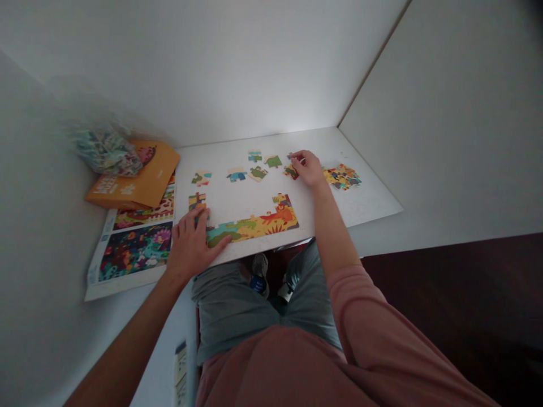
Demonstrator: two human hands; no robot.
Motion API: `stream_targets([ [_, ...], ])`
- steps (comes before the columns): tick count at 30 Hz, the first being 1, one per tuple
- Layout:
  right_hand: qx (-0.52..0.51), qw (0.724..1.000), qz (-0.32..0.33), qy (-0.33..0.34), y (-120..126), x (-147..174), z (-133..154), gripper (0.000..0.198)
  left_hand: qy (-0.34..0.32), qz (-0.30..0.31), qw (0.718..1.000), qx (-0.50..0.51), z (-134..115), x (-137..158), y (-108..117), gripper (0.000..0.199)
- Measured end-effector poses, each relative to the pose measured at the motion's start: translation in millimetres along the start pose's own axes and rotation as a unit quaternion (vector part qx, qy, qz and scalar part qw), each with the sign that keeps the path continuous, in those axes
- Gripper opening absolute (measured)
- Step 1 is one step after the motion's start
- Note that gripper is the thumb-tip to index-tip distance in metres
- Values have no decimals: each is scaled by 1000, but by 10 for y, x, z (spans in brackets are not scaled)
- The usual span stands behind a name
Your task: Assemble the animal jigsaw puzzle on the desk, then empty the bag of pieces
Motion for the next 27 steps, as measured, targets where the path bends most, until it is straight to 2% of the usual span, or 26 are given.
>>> stream_targets([
  [5, 113, 992, 45, -30, 98, 81, 18, 29, -7, 5, 1000, -4, 7, -4, 14, 99],
  [8, 151, 980, 127, -3, 88, 70, 108, 28, 1, 26, 1000, -16, 25, -1, -4, 103],
  [11, 148, 962, 231, 22, 104, 13, 147, 31, 10, 43, 999, -31, 41, 7, -37, 106],
  [14, 110, 945, 307, -6, 178, -63, 74, 51, 15, 31, 999, -41, 33, 17, -22, 104],
  [17, 76, 932, 355, -17, 191, -99, 35, 71, 15, 30, 999, -38, 8, 22, -9, 98],
  [19, 53, 931, 362, 3, 167, -105, 59, 64, 20, 32, 999, -37, 10, 24, 1, 95],
  [22, 22, 942, 330, 53, 142, -102, 113, 53, 30, 35, 998, -47, 43, 33, -8, 93],
  [27, -59, 947, 310, 63, 14, -37, 94, 72, 47, 22, 997, -61, 91, 62, -12, 89],
])
Point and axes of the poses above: each hand's wrist, its own x-axis away from the middle knuckle, its own y-axis out of the back of the hand, z = x × y, the point moved 10 cm from there along -x, towards the middle knuckle, and after that the axes turned 8 degrees about z, right-handed, at the moved point
